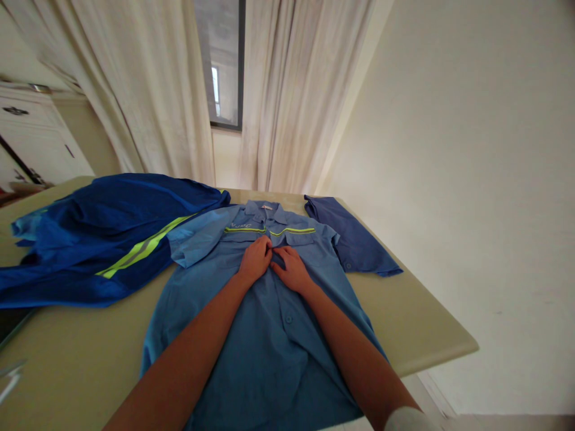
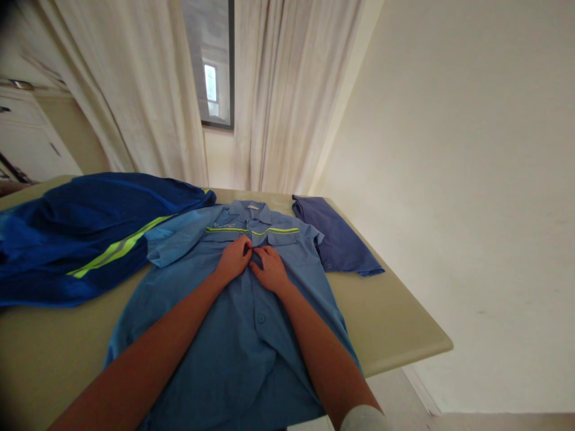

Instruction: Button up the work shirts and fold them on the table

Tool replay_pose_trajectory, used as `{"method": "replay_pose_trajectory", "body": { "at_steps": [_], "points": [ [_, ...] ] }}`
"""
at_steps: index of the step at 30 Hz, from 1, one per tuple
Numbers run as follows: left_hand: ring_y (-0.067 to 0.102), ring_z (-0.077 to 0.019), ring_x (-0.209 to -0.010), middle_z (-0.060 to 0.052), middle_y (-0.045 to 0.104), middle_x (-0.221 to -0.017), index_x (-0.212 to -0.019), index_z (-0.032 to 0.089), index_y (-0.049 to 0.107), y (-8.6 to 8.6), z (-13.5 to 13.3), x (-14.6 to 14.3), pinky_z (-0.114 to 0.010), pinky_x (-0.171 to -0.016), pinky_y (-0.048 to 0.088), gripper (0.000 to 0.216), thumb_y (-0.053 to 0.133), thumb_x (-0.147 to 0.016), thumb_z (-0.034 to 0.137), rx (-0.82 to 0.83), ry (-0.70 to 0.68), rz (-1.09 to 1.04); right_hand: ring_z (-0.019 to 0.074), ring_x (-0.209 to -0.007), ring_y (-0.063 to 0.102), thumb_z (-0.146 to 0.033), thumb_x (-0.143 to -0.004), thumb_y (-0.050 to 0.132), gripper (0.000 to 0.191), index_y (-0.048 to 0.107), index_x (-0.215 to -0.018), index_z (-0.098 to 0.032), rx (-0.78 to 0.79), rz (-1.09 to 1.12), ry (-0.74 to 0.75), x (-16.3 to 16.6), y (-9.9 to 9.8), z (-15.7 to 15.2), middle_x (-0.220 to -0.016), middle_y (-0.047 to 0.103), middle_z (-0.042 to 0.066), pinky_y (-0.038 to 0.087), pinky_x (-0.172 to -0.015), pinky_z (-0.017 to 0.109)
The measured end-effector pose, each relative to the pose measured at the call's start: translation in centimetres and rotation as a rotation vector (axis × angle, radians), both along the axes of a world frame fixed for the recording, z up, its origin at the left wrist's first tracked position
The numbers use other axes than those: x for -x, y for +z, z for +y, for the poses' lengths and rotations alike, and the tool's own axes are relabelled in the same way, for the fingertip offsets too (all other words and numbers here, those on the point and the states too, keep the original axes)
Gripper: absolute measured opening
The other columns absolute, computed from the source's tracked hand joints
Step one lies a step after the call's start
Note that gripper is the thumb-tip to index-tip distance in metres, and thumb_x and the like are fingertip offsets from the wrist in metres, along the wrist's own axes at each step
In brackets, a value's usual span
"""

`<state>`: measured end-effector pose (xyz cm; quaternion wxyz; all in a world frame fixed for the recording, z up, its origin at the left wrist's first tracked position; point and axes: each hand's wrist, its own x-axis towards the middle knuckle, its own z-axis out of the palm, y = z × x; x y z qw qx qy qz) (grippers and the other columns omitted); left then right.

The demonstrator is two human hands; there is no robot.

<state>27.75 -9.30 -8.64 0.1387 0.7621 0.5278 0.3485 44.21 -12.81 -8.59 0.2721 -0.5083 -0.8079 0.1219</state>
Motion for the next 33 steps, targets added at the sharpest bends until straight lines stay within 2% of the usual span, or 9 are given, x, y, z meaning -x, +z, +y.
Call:
{"method": "replay_pose_trajectory", "body": {
  "at_steps": [7, 13, 27, 30, 33],
  "points": [
    [0.065, -0.0205, -0.093, -0.004, 0.068, -0.097, -0.095, 0.023, 0.057, 0.2, -0.2, -0.1, -0.031, -0.084, 0.048, 0.017, 0.055, -0.086, 0.009, -0.002, 0.002, 0.026, 0.0245, -0.120, 0.056, -0.026, -0.093, 0.065, 0.041, 0.062, -0.133, -0.018, 0.000, -0.003, 0.010, 0.0, -0.1, 0.1, -0.126, 0.062, 0.011, 0.042, -0.109, 0.039],
    [0.064, -0.0201, -0.092, -0.005, 0.067, -0.103, -0.094, 0.023, 0.062, 0.6, -0.5, -0.2, -0.030, -0.083, 0.047, 0.015, 0.057, -0.088, 0.010, 0.012, 0.058, 0.064, 0.0244, -0.119, 0.056, -0.026, -0.093, 0.065, 0.041, 0.062, -0.134, -0.020, -0.013, 0.000, 0.016, 0.1, -0.1, 0.1, -0.126, 0.061, 0.010, 0.043, -0.109, 0.038],
    [0.064, -0.0206, -0.091, -0.006, 0.067, -0.095, -0.087, 0.021, 0.064, 0.4, -0.3, -0.4, -0.032, -0.084, 0.050, 0.018, 0.056, -0.080, 0.007, 0.001, 0.032, 0.033, 0.0234, -0.117, 0.057, -0.026, -0.093, 0.065, 0.033, 0.067, -0.126, -0.021, -0.023, -0.015, 0.023, 0.1, -0.2, 0.0, -0.123, 0.062, 0.010, 0.043, -0.107, 0.037],
    [0.068, -0.0199, -0.092, -0.005, 0.072, -0.099, -0.094, 0.021, 0.067, 0.6, 0.2, 0.1, -0.031, -0.088, 0.052, 0.021, 0.056, -0.081, 0.008, 0.051, 0.036, -0.054, 0.0239, -0.118, 0.057, -0.028, -0.095, 0.064, 0.036, 0.066, -0.130, -0.021, -0.036, -0.028, 0.025, 0.0, -0.2, 0.1, -0.126, 0.063, 0.010, 0.042, -0.108, 0.038],
    [0.071, -0.0170, -0.097, -0.007, 0.075, -0.107, -0.112, 0.018, 0.066, 0.8, 0.7, 1.1, -0.028, -0.093, 0.053, 0.038, 0.047, -0.083, 0.004, 0.130, 0.053, -0.152, 0.0251, -0.119, 0.057, -0.031, -0.096, 0.063, 0.039, 0.064, -0.133, -0.019, -0.045, -0.059, -0.011, -0.4, -0.4, 0.6, -0.131, 0.063, 0.011, 0.041, -0.108, 0.039]
  ]
}}
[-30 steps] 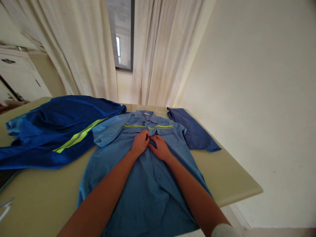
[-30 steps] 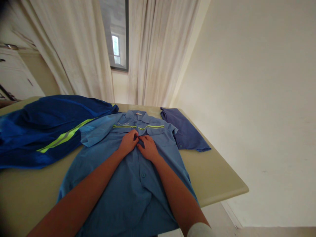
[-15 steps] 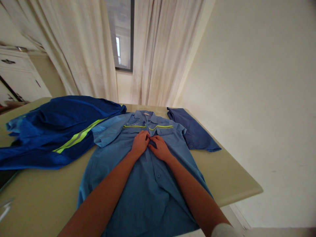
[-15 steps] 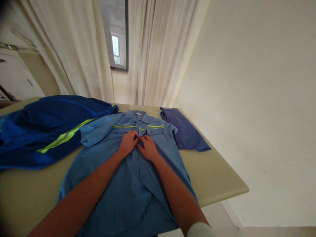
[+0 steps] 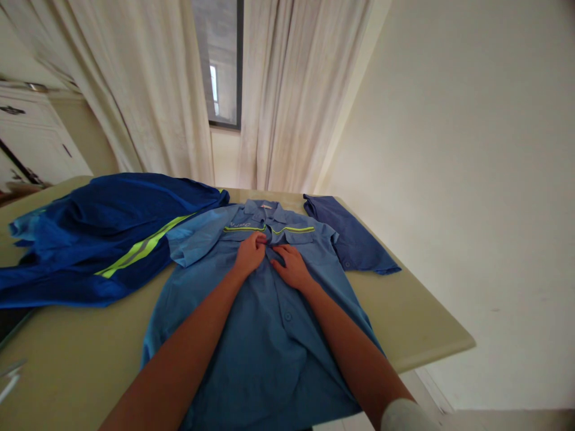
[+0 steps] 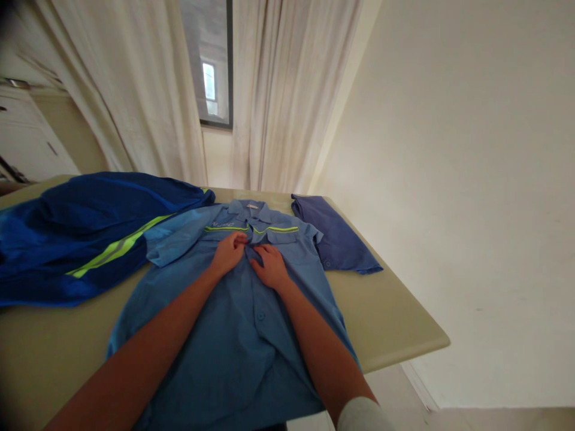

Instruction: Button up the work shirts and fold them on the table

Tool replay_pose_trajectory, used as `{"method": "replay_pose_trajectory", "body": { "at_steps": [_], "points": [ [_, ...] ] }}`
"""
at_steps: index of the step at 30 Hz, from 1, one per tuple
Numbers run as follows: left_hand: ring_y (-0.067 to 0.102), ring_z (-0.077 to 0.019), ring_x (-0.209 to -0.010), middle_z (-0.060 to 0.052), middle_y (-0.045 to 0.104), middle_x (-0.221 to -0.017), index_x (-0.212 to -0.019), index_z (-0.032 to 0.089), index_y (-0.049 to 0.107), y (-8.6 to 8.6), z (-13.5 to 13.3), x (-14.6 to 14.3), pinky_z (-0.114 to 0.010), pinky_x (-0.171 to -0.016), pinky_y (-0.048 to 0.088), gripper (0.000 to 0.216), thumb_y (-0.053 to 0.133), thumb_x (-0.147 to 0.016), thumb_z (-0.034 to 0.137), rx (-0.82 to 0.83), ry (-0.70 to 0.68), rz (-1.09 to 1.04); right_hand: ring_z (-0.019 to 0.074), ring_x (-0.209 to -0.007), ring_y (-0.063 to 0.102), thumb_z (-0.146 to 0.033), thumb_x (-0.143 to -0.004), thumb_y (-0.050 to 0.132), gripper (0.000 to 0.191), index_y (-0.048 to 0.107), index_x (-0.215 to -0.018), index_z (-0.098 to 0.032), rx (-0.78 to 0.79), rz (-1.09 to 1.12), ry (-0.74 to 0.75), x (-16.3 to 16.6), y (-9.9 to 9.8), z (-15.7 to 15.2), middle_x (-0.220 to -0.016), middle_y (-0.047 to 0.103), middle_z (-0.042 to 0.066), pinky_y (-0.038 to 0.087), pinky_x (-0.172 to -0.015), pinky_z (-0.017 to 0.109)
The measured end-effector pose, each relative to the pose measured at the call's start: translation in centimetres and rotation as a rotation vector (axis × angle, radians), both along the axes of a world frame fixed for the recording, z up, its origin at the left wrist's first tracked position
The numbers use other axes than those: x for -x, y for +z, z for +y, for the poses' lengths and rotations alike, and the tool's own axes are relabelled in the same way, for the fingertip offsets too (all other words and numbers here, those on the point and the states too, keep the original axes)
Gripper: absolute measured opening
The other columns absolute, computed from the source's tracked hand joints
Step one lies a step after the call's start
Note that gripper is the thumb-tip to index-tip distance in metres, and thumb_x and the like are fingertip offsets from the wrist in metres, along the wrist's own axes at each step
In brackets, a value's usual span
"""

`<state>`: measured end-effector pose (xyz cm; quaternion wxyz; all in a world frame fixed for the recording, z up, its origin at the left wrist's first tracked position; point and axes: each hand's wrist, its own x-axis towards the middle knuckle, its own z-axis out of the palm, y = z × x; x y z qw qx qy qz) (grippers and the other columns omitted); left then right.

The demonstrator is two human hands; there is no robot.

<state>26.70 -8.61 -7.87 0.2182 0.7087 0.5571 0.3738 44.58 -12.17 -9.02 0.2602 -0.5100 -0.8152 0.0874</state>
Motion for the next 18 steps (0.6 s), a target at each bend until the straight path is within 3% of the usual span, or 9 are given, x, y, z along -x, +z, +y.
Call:
{"method": "replay_pose_trajectory", "body": {
  "at_steps": [3, 6, 10, 14, 18],
  "points": [
    [0.068, -0.0210, -0.114, -0.012, 0.072, -0.125, -0.123, 0.016, 0.067, -0.1, -0.3, 0.6, -0.034, -0.105, 0.049, 0.041, 0.045, -0.088, 0.010, -0.021, -0.044, 0.173, 0.0242, -0.120, 0.057, -0.028, -0.099, 0.058, 0.035, 0.065, -0.132, -0.020, -0.014, -0.010, -0.054, -0.5, -0.3, 1.0, -0.131, 0.065, 0.011, 0.040, -0.109, 0.038],
    [0.050, -0.0317, -0.140, -0.012, 0.055, -0.152, -0.137, 0.022, 0.063, -0.6, -1.6, 0.7, -0.052, -0.119, 0.035, 0.046, 0.046, -0.096, 0.032, -0.071, -0.078, 0.437, 0.0234, -0.119, 0.058, -0.021, -0.100, 0.053, 0.030, 0.067, -0.127, -0.019, -0.030, -0.036, -0.107, -0.7, -0.4, 2.5, -0.126, 0.067, 0.011, 0.039, -0.109, 0.037],
    [0.026, -0.0424, -0.152, -0.007, 0.034, -0.167, -0.153, 0.031, 0.048, -1.4, -3.3, 0.7, -0.072, -0.119, 0.015, 0.059, 0.038, -0.098, 0.049, 0.014, -0.006, 0.596, 0.0234, -0.115, 0.060, -0.018, -0.099, 0.053, 0.028, 0.070, -0.121, -0.019, -0.032, -0.070, -0.132, -0.7, -0.3, 4.2, -0.123, 0.068, 0.011, 0.040, -0.108, 0.037],
    [0.021, -0.0433, -0.154, -0.005, 0.029, -0.169, -0.158, 0.036, 0.040, -1.4, -3.0, 1.3, -0.074, -0.118, 0.009, 0.063, 0.032, -0.099, 0.058, 0.054, -0.014, 0.642, 0.0218, -0.112, 0.060, -0.020, -0.099, 0.052, 0.026, 0.068, -0.120, -0.019, -0.037, -0.010, -0.145, -0.6, 0.5, 4.5, -0.119, 0.069, 0.010, 0.042, -0.105, 0.035],
    [0.022, -0.0430, -0.154, -0.006, 0.029, -0.169, -0.158, 0.035, 0.039, -1.1, -1.6, 1.9, -0.074, -0.118, 0.011, 0.063, 0.030, -0.100, 0.058, 0.059, -0.036, 0.646, 0.0230, -0.109, 0.059, -0.032, -0.098, 0.059, 0.020, 0.067, -0.111, -0.020, -0.111, -0.023, -0.167, 0.2, 2.1, 2.2, -0.113, 0.068, 0.009, 0.043, -0.102, 0.036]
  ]
}}
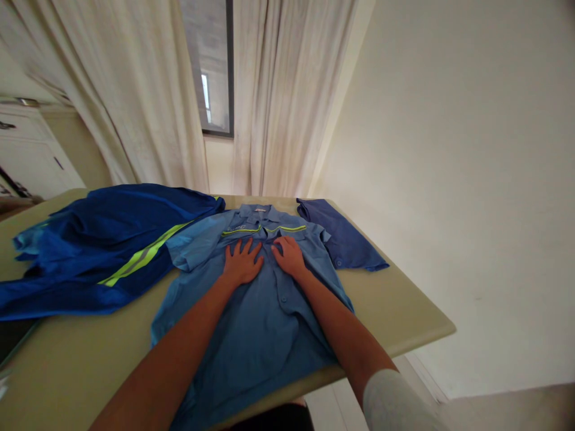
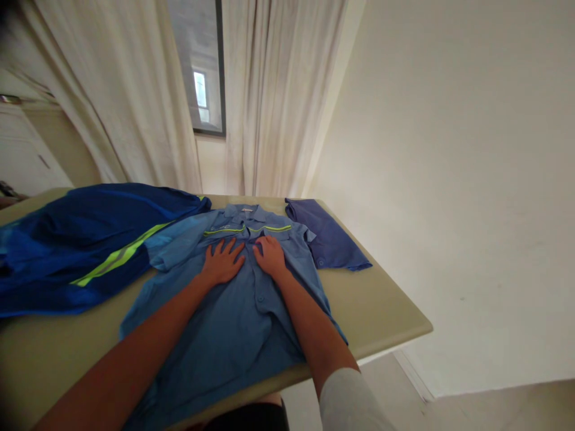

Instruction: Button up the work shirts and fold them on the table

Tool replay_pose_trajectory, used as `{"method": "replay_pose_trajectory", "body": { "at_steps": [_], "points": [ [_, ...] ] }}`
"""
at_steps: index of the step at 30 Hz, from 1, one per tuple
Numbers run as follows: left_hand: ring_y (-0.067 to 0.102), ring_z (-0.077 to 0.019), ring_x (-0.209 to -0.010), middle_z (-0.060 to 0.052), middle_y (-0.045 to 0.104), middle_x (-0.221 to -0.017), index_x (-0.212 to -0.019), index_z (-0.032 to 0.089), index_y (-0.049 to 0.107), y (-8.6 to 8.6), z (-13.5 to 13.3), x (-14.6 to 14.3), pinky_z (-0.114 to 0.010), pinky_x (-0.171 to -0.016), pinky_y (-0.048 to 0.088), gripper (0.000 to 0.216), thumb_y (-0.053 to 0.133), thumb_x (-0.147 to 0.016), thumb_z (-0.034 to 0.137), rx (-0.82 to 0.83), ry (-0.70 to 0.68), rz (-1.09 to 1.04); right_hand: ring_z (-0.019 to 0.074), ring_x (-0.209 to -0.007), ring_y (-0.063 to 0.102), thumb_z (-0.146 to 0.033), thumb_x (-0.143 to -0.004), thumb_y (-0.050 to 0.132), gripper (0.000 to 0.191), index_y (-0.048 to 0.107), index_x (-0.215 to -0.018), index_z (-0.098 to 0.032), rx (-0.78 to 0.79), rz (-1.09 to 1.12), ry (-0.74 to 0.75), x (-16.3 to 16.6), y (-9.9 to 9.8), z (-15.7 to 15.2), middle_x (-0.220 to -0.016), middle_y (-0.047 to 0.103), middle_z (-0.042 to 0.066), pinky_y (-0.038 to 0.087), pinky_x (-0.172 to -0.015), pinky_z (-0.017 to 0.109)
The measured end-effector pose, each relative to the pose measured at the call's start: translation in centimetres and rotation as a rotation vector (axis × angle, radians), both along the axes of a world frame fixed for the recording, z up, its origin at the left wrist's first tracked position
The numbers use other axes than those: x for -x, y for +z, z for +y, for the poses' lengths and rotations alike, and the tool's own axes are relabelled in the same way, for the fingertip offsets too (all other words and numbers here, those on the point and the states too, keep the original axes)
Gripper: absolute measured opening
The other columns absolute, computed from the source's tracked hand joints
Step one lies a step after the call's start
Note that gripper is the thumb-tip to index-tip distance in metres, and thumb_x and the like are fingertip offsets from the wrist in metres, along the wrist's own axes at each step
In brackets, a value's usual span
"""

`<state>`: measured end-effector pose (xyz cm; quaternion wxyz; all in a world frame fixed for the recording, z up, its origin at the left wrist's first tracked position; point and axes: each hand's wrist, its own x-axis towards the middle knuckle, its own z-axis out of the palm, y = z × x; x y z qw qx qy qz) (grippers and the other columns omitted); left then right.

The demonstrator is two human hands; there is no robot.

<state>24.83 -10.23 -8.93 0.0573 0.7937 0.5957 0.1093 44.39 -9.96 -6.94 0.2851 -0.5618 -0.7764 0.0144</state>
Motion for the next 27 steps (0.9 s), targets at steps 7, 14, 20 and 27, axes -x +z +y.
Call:
{"method": "replay_pose_trajectory", "body": {
  "at_steps": [7, 14, 20, 27],
  "points": [
    [0.034, -0.0386, -0.148, -0.007, 0.045, -0.161, -0.144, 0.036, 0.056, 0.2, 0.4, 0.4, -0.071, -0.118, 0.016, 0.047, 0.041, -0.101, 0.043, -0.095, -0.046, -0.122, 0.0248, -0.093, 0.065, -0.035, -0.089, 0.070, 0.017, 0.068, -0.100, -0.022, 0.124, -0.143, -0.075, 1.1, 0.3, -5.3, -0.102, 0.069, 0.010, 0.049, -0.079, 0.032],
    [0.058, -0.0247, -0.112, -0.010, 0.067, -0.113, -0.110, 0.024, 0.072, 1.8, -0.8, 0.4, -0.038, -0.102, 0.045, 0.030, 0.047, -0.095, 0.019, -0.172, -0.204, -0.150, 0.0186, -0.076, 0.069, -0.024, -0.092, 0.066, 0.010, 0.075, -0.089, -0.021, 0.286, 0.186, 0.129, -2.3, -0.3, -3.8, -0.081, 0.074, 0.003, 0.049, -0.072, 0.027],
    [0.059, -0.0263, -0.113, -0.013, 0.065, -0.122, -0.112, 0.023, 0.072, 2.1, -3.2, -2.3, -0.040, -0.097, 0.047, 0.033, 0.048, -0.093, 0.010, -0.100, -0.083, -0.099, 0.0134, -0.067, 0.064, -0.016, -0.077, 0.080, 0.014, 0.073, -0.090, -0.017, 0.337, 0.264, 0.284, -3.1, -1.1, -3.1, -0.077, 0.071, -0.001, 0.048, -0.065, 0.023],
    [0.061, -0.0256, -0.114, -0.010, 0.069, -0.121, -0.118, 0.022, 0.070, 0.8, -6.3, -4.9, -0.040, -0.102, 0.045, 0.028, 0.054, -0.096, 0.027, -0.095, -0.015, -0.347, 0.0125, -0.069, 0.062, -0.015, -0.081, 0.075, 0.009, 0.074, -0.090, -0.018, 0.215, 0.178, 0.222, -3.0, -1.9, -2.8, -0.082, 0.069, 0.001, 0.046, -0.068, 0.023]
  ]
}}
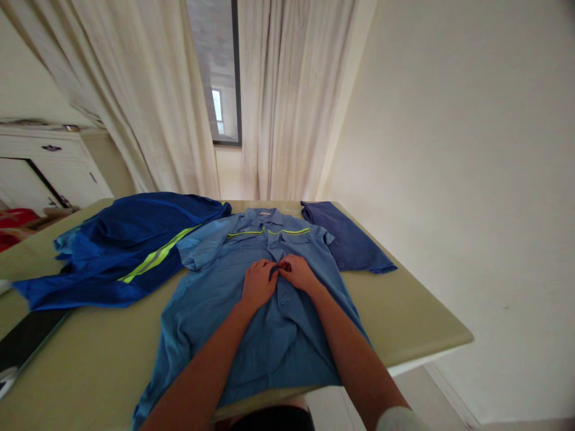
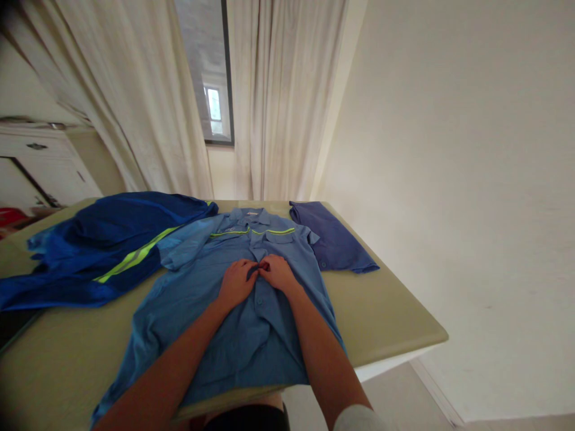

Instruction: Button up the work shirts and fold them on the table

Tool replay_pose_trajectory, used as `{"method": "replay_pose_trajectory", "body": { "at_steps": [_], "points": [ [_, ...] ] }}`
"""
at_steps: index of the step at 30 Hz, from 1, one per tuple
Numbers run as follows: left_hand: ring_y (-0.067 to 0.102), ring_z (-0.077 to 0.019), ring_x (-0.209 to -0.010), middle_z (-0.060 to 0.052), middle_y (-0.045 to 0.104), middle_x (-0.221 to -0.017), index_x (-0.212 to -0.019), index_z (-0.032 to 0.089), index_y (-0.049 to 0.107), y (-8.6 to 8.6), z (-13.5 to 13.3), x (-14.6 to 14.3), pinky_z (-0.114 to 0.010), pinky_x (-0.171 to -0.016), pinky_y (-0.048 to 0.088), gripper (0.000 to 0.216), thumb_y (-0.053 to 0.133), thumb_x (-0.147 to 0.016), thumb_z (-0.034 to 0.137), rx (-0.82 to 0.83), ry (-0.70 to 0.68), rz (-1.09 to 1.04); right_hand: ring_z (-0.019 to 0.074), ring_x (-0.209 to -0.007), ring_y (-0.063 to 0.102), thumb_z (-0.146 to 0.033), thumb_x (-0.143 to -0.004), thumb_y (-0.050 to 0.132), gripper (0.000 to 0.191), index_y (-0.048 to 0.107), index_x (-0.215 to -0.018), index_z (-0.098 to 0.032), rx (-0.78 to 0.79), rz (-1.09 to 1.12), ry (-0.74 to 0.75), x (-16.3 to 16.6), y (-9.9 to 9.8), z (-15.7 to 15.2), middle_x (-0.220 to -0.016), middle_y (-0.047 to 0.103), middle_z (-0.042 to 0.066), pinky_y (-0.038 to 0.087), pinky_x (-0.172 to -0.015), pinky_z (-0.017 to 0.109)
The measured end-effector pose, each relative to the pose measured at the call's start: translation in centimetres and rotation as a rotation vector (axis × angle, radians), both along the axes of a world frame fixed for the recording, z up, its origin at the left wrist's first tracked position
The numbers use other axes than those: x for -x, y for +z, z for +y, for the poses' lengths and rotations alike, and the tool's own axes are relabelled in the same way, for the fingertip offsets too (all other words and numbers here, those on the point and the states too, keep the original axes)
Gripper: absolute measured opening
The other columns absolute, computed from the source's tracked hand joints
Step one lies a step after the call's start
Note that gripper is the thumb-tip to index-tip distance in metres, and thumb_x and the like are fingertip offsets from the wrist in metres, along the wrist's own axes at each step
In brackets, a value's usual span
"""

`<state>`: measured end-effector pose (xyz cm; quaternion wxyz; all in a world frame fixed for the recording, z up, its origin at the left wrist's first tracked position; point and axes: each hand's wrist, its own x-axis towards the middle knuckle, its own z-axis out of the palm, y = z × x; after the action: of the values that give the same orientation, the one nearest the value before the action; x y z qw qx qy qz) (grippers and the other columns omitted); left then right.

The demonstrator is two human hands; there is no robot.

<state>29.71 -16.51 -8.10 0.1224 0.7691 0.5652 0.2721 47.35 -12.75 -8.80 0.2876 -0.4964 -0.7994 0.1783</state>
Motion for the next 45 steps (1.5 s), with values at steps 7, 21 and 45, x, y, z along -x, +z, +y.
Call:
{"method": "replay_pose_trajectory", "body": {
  "at_steps": [7, 21, 45],
  "points": [
    [0.065, -0.0248, -0.104, -0.006, 0.075, -0.108, -0.105, 0.021, 0.069, -0.1, 1.3, 0.5, -0.038, -0.094, 0.047, 0.019, 0.059, -0.090, 0.015, 0.056, -0.019, -0.111, 0.0114, -0.066, 0.057, -0.015, -0.081, 0.076, 0.011, 0.073, -0.091, -0.019, 0.021, 0.067, 0.061, 0.0, 0.2, -0.1, -0.079, 0.066, -0.002, 0.043, -0.064, 0.022],
    [0.072, -0.0197, -0.084, -0.005, 0.077, -0.091, -0.089, 0.019, 0.071, 0.3, 2.5, 0.7, -0.031, -0.081, 0.054, 0.011, 0.060, -0.090, 0.022, 0.162, 0.003, -0.579, 0.0155, -0.071, 0.056, -0.038, -0.096, 0.066, 0.019, 0.072, -0.101, -0.021, -0.128, 0.123, 0.060, 0.9, 1.8, -1.5, -0.083, 0.063, 0.002, 0.047, -0.070, 0.027],
    [0.070, -0.0184, -0.085, -0.007, 0.077, -0.093, -0.095, 0.016, 0.071, 0.0, 2.8, 0.9, -0.030, -0.082, 0.053, 0.013, 0.067, -0.083, 0.020, 0.302, 0.043, -0.807, 0.0151, -0.070, 0.055, -0.032, -0.096, 0.064, 0.015, 0.074, -0.094, -0.020, -0.171, 0.124, 0.003, 1.1, 2.3, -1.8, -0.082, 0.062, 0.002, 0.046, -0.070, 0.027]
  ]
}}
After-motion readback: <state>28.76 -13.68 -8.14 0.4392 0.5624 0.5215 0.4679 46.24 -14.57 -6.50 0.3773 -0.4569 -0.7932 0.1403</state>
